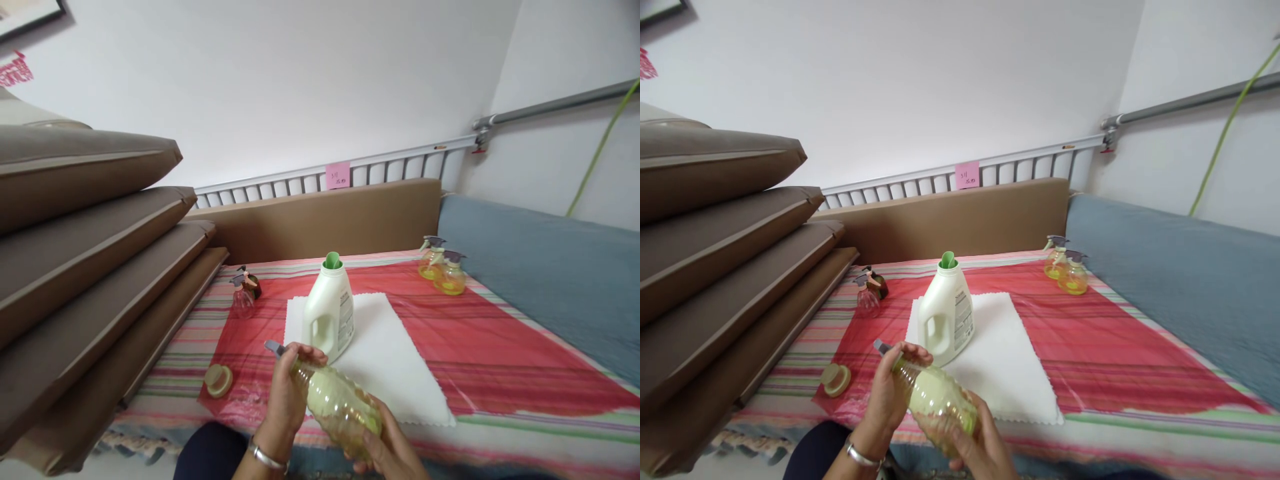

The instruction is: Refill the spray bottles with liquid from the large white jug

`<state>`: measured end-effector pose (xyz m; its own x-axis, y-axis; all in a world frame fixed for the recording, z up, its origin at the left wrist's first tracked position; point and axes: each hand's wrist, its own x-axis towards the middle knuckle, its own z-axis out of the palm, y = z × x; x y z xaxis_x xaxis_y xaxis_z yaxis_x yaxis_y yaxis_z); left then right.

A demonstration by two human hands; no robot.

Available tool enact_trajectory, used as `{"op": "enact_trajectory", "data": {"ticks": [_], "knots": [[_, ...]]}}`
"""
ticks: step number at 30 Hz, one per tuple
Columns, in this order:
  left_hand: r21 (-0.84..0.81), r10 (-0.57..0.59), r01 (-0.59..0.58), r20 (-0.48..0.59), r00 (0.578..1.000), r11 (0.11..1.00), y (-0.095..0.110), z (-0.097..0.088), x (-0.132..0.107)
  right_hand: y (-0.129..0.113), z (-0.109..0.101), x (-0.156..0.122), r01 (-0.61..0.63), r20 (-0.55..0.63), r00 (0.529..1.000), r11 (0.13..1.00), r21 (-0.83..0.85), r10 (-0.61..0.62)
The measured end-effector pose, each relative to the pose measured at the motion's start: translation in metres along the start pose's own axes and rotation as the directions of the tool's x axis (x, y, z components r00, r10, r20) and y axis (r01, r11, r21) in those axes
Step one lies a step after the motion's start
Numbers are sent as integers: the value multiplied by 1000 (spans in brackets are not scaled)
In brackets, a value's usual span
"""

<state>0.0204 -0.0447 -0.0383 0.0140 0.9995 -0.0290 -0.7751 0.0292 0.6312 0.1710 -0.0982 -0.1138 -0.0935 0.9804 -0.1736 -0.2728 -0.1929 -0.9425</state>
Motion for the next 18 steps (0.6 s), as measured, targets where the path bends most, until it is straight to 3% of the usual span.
{"op": "enact_trajectory", "data": {"ticks": [10, 14, 18], "knots": [[34, 24, -23, -19, 1000, 999, -4, -1, -3, -12, 9, -10, -11, -87, 996, 1000, 23, 13], [2, 12, -12, -23, 1000, 1000, -4, -1, -3, -10, 7, -9, 9, 10, 1000, 1000, 30, -9], [-50, 2, -4, -53, 999, 999, -1, 0, -3, -5, 2, -9, -137, 209, 971, 987, 87, 117]]}}
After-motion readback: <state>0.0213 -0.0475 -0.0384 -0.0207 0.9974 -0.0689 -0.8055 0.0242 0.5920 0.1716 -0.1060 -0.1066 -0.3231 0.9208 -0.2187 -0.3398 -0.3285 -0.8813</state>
